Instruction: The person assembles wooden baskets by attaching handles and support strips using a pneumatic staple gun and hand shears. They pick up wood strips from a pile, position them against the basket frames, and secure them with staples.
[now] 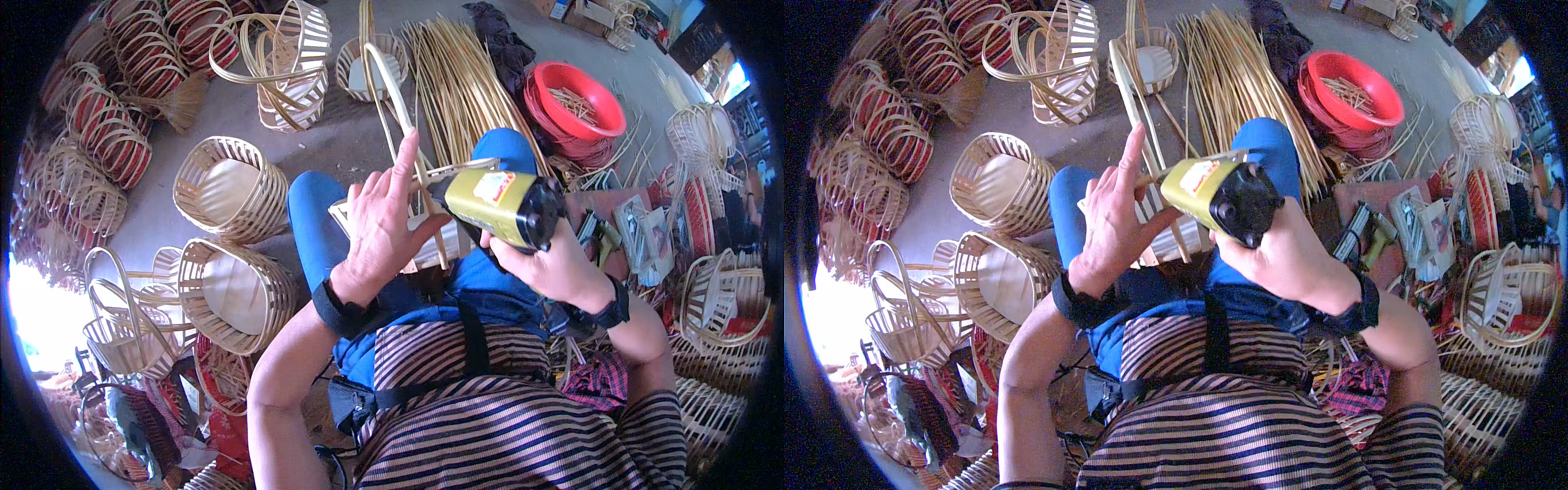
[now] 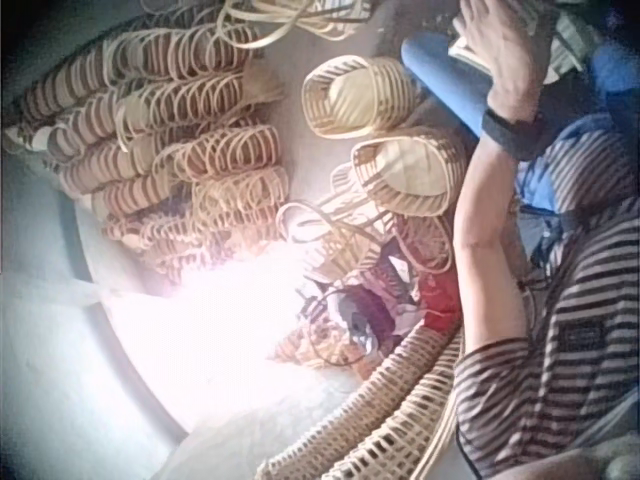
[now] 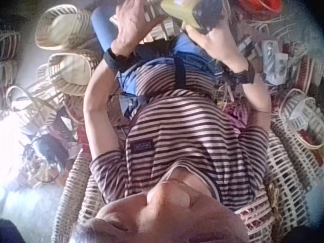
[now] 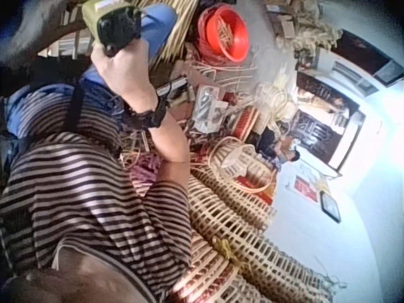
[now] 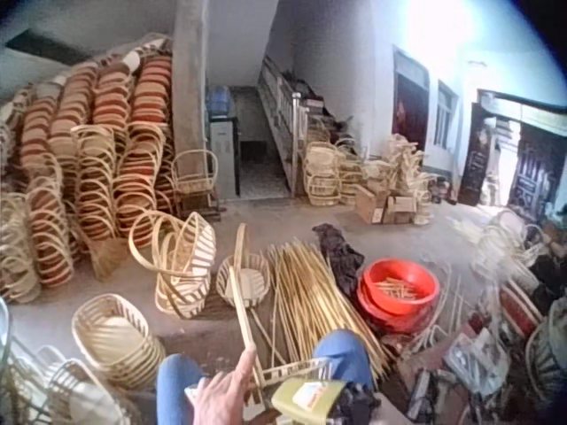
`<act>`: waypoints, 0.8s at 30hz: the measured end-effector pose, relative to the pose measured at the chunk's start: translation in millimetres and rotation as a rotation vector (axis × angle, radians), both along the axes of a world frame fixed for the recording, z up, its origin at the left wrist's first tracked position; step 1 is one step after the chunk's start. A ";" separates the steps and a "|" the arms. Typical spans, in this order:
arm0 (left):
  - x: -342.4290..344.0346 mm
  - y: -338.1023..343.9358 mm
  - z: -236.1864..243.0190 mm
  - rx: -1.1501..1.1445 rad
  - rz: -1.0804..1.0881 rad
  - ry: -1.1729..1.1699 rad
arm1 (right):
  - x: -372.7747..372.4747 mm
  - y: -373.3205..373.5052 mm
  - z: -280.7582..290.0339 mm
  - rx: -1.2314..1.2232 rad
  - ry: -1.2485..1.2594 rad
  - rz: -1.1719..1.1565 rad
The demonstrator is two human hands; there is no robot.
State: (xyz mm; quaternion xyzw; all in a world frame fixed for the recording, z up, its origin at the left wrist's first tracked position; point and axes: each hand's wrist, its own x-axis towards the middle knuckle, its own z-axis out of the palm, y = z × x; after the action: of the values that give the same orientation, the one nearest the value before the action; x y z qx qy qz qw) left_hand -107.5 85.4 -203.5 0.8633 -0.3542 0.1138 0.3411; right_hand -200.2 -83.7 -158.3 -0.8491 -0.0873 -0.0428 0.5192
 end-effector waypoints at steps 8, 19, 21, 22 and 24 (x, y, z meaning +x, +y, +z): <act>30.7 38.1 5.3 0.145 0.000 -0.015 | -40.8 -67.2 -6.0 0.340 0.393 -0.263; 60.6 89.9 -29.8 0.057 -0.086 0.674 | -183.7 -192.8 -200.9 -0.705 0.452 -1.215; 53.4 52.2 -5.1 0.026 -0.168 0.512 | -198.5 -202.0 -220.4 -0.684 0.551 -1.276; 46.8 39.3 12.0 0.021 -0.190 0.409 | -196.8 -205.0 -226.2 -0.670 0.571 -1.284; 33.5 11.9 27.2 0.031 -0.220 0.225 | -193.1 -209.8 -236.7 -0.647 0.592 -1.289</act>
State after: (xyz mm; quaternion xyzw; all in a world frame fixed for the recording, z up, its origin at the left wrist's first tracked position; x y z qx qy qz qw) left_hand -74.0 97.3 -176.4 0.8316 -0.4080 -0.0271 0.3757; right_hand -393.3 -293.5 -395.0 -0.8175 0.5575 -0.0803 0.1201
